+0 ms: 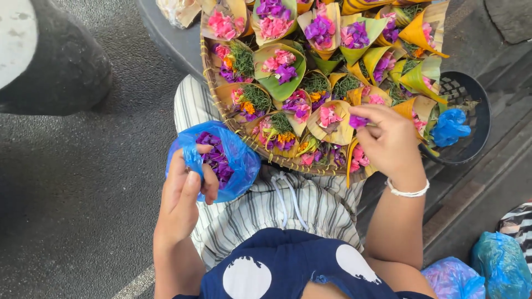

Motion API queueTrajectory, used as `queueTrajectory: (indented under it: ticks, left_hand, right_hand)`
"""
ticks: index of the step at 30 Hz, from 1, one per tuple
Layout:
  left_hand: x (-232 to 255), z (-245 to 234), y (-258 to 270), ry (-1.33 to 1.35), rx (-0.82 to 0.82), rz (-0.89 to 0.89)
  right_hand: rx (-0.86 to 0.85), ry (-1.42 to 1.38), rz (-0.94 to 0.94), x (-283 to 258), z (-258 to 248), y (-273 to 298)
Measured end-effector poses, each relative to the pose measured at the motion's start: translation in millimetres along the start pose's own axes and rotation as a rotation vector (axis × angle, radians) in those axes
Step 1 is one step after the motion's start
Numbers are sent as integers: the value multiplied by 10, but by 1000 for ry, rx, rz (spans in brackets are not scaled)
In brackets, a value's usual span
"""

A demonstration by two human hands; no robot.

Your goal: Filling leaf cones with purple flower petals from a plastic bag.

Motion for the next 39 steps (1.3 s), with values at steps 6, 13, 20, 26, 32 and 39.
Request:
queueTrajectory:
  ticks: [6, 13, 20, 26, 32, 39]
  left_hand:
    - [27, 22, -4, 16, 2, 11]
    - [-7, -6, 52, 24, 36, 20]
    - [-2, -69, 138, 70, 55, 9]
    - [91, -75, 184, 23, -10, 26]
    - [99, -58, 237, 65, -32, 70]
    - [78, -84, 228, 64, -24, 29]
  right_hand:
    - [-93, 320, -417, 28, 133, -17]
    - [-56, 311, -383, 105, 146, 8]
    - [61, 236, -182, -134, 172, 13]
    - [-165, -72, -434, -776, 953, -55]
    - [-506, 37, -747, -898, 1920, -76]
    - [-584, 37, -650, -918, 1677, -244]
Point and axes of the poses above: each hand's wrist, its own y-axis away from the middle knuckle, its own z-axis out of the palm, x = y × z, the point moved 1 cm from there along -y, towards the middle knuckle, and after that the axes turned 10 degrees about -z, right-handed, at the moved point
